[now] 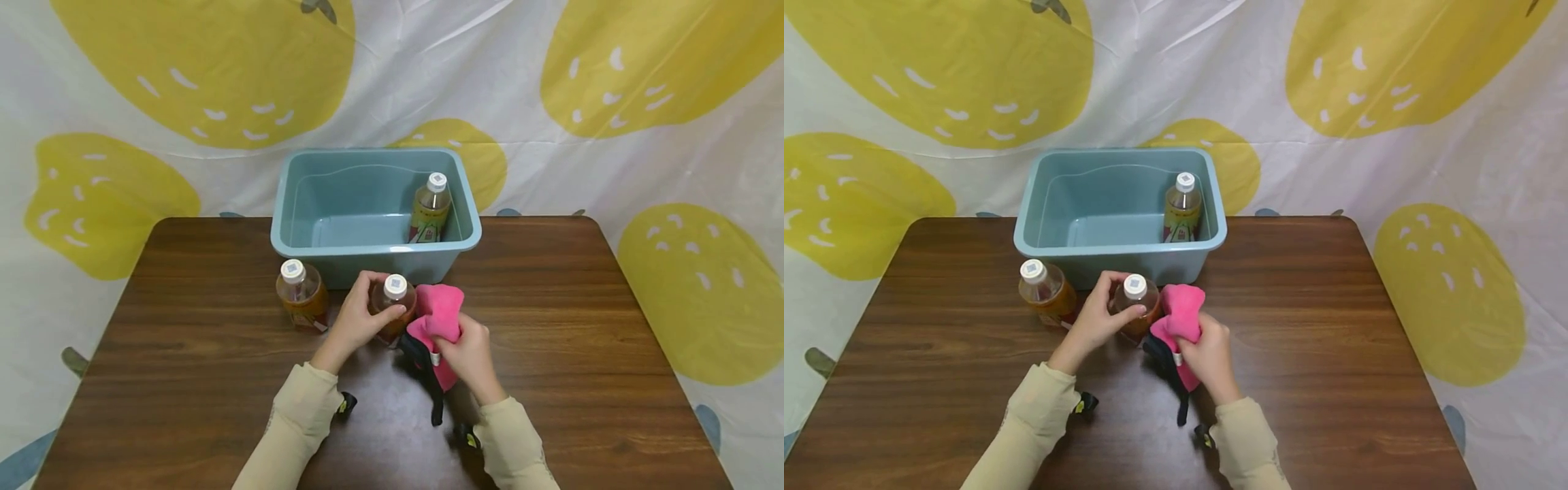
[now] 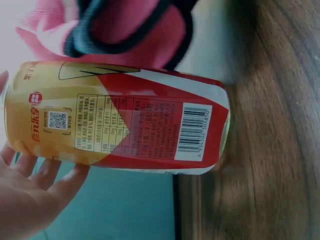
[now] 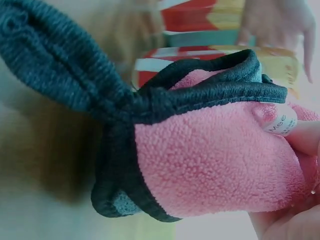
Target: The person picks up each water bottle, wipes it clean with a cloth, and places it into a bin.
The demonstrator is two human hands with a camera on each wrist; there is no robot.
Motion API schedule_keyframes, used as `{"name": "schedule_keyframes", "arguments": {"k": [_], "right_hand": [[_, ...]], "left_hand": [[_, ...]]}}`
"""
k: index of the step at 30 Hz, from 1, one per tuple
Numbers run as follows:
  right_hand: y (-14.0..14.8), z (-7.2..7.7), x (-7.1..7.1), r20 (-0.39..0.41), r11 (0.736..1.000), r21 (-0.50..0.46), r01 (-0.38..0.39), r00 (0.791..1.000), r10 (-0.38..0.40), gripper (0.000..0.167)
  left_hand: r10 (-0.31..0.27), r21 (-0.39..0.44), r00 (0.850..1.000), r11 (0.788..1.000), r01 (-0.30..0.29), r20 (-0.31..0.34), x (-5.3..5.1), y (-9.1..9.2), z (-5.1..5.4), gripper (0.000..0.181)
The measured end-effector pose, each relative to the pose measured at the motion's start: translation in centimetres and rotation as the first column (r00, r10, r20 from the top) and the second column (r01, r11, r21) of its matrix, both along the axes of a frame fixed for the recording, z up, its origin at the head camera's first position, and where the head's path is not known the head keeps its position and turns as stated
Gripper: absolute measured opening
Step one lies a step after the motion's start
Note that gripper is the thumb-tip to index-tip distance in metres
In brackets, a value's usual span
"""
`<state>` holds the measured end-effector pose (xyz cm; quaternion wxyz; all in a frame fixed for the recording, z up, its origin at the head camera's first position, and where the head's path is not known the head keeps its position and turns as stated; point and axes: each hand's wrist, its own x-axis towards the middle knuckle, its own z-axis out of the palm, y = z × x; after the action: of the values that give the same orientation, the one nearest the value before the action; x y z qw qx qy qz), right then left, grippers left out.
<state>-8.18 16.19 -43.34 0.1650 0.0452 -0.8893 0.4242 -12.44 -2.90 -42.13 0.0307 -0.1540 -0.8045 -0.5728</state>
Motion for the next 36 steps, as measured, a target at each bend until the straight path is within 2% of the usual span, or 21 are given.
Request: {"name": "schedule_keyframes", "arguments": {"k": [7,15,20,27,32,35,36], "right_hand": [[-0.2,2.3,-0.6,-0.087,0.999,-0.002,-0.036,0.996,0.035,0.02],[-1.1,4.4,-1.5,-0.063,0.995,0.014,-0.099,0.993,0.1,0.018],[-1.8,5.2,-2.1,-0.058,0.99,0.04,-0.139,0.988,0.141,0.016],[-2.4,5.0,-2.3,-0.071,0.986,0.093,-0.141,0.986,0.148,0.015],[-2.5,4.0,-2.2,-0.104,0.99,0.074,-0.124,0.986,0.131,0.018],[-2.4,3.2,-1.9,-0.125,0.993,0.06,-0.106,0.986,0.113,0.016],[-2.3,2.9,-1.7,-0.13,0.993,0.059,-0.101,0.986,0.108,0.015]], "left_hand": [[-0.007,-0.056,1.0,0.998,0.006,-0.027,-0.1,-0.7,0.1,0.044],[-0.035,-0.116,0.995,0.993,0.025,-0.091,-0.3,-1.5,0.5,0.043],[-0.049,-0.098,0.993,0.994,0.038,-0.108,-0.4,-1.6,0.6,0.039],[-0.062,-0.069,0.993,0.996,0.055,-0.103,-0.3,-1.6,0.3,0.039],[-0.017,-0.034,0.996,0.999,0.015,-0.084,-0.1,-1.4,0.2,0.04],[0.011,0.004,0.999,1.0,-0.011,-0.051,0.6,-1.1,1.5,0.037],[0.017,0.005,0.998,1.0,-0.016,-0.053,0.7,-1.0,1.6,0.037]]}}
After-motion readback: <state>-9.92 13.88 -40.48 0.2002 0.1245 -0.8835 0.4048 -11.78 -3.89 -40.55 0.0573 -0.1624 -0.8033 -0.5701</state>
